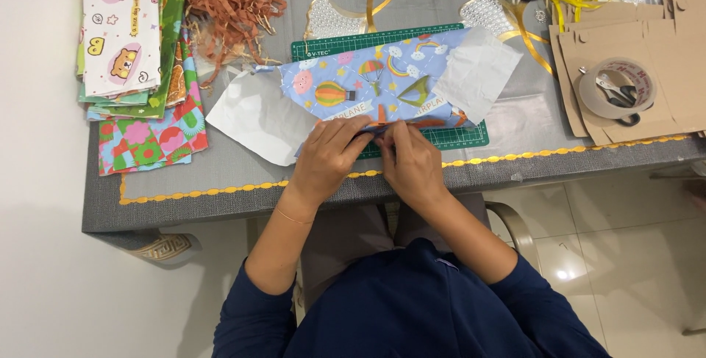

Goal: The person wraps a small rectangular box with patterned wrapping paper on a cutting mat. They fold the paper edges, apply clear tape to secure the folds, and trim excess paper with scissors. The wrapped item remains on the table at the end.

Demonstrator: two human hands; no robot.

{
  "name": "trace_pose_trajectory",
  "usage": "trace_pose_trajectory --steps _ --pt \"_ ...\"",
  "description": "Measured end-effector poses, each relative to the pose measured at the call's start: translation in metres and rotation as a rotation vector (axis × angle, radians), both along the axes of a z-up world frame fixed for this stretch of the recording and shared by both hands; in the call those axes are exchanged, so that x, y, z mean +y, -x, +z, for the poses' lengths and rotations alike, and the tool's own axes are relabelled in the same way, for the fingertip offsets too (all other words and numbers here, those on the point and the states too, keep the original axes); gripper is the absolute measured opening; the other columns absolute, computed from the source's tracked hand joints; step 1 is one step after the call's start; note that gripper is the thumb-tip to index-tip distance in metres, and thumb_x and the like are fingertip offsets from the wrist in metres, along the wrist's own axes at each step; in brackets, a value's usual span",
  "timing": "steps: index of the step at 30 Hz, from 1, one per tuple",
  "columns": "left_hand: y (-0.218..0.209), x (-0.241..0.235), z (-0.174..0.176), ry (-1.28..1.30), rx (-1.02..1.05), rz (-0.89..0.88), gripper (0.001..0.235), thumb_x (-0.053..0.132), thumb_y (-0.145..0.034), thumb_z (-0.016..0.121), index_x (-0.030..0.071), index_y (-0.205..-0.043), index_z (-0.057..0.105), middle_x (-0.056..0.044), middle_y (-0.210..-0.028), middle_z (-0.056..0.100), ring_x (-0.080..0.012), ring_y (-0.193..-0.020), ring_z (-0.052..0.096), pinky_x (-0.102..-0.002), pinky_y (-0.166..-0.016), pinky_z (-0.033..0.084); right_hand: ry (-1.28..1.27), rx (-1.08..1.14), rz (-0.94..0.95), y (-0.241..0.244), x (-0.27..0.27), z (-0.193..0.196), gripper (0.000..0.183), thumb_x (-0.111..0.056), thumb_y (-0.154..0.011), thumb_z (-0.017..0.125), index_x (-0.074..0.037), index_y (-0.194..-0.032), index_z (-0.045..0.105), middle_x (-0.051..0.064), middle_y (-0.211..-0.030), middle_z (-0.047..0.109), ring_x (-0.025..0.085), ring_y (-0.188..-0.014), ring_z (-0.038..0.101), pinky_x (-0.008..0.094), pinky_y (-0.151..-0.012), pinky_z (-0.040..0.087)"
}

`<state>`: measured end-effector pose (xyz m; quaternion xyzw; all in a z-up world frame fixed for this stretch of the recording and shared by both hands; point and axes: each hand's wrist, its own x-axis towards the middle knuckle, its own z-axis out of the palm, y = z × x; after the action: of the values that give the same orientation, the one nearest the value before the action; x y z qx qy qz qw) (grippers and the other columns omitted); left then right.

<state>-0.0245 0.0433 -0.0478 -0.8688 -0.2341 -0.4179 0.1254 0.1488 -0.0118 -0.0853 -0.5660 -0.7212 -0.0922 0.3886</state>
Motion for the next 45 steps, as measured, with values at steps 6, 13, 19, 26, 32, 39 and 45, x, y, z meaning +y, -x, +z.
trace_pose_trajectory --steps 6,13,19,26,32,39,45 --pt "0.001 0.002 -0.01 0.017 0.03 -0.008 0.004 0.01 -0.098 0.07 0.01 -0.095 0.073 -0.002 -0.11 0.068 -0.0165 -0.096 0.064 -0.029 -0.077 0.047 -0.012 0.021 -0.057 0.003 0.001 0.0 0.032 -0.012 -0.083 0.082 -0.016 -0.082 0.05 0.0 -0.063 0.062 0.02 -0.064 0.065 0.028 -0.057 0.051" --pt "0.003 0.001 -0.005 0.078 0.102 -0.014 0.011 0.008 -0.092 0.073 0.009 -0.103 0.074 -0.004 -0.113 0.068 -0.0172 -0.098 0.062 -0.029 -0.077 0.045 0.041 0.071 -0.159 0.009 -0.002 0.01 0.034 -0.012 -0.08 0.086 -0.017 -0.077 0.053 -0.001 -0.057 0.063 0.022 -0.054 0.066 0.028 -0.051 0.05" --pt "0.002 0.002 -0.009 0.097 0.107 -0.015 0.013 0.009 -0.091 0.076 0.008 -0.104 0.074 -0.004 -0.112 0.068 -0.0175 -0.097 0.061 -0.03 -0.078 0.045 0.044 0.071 -0.228 0.007 -0.002 0.007 0.037 -0.017 -0.079 0.089 -0.02 -0.072 0.052 -0.002 -0.052 0.061 0.021 -0.049 0.065 0.028 -0.048 0.047" --pt "-0.006 -0.002 0.0 0.033 0.092 0.035 0.012 0.001 -0.093 0.072 0.007 -0.103 0.074 -0.006 -0.111 0.067 -0.019 -0.096 0.063 -0.029 -0.074 0.046 0.029 0.054 -0.199 -0.004 -0.011 0.017 0.035 -0.023 -0.081 0.09 -0.018 -0.071 0.056 -0.003 -0.053 0.06 0.018 -0.048 0.063 0.025 -0.048 0.047" --pt "-0.059 -0.024 0.03 0.046 0.066 0.158 0.008 -0.006 -0.092 0.073 0.0 -0.098 0.074 -0.014 -0.112 0.068 -0.0233 -0.098 0.064 -0.03 -0.073 0.046 0.087 0.12 -0.267 -0.053 -0.036 0.013 0.026 -0.028 -0.088 0.086 -0.02 -0.082 0.063 -0.006 -0.068 0.07 0.014 -0.061 0.069 0.026 -0.056 0.054" --pt "-0.052 -0.033 0.053 0.226 -0.038 0.072 0.011 -0.003 -0.088 0.074 0.004 -0.096 0.075 -0.015 -0.123 0.064 -0.0291 -0.116 0.059 -0.042 -0.093 0.046 -0.006 0.159 -0.39 -0.164 -0.061 0.026 0.013 -0.001 -0.098 0.083 -0.006 -0.102 0.072 0.012 -0.088 0.071 0.03 -0.072 0.07 0.038 -0.064 0.058" --pt "0.064 0.01 0.063 0.358 -0.012 0.455 0.055 0.0 -0.086 0.064 -0.001 -0.139 0.049 -0.018 -0.136 0.052 -0.0396 -0.128 0.049 -0.055 -0.111 0.04 -0.038 0.043 -0.382 -0.256 -0.085 0.03 0.014 0.01 -0.119 0.081 0.008 -0.111 0.07 0.021 -0.103 0.063 0.033 -0.095 0.061 0.042 -0.084 0.053"
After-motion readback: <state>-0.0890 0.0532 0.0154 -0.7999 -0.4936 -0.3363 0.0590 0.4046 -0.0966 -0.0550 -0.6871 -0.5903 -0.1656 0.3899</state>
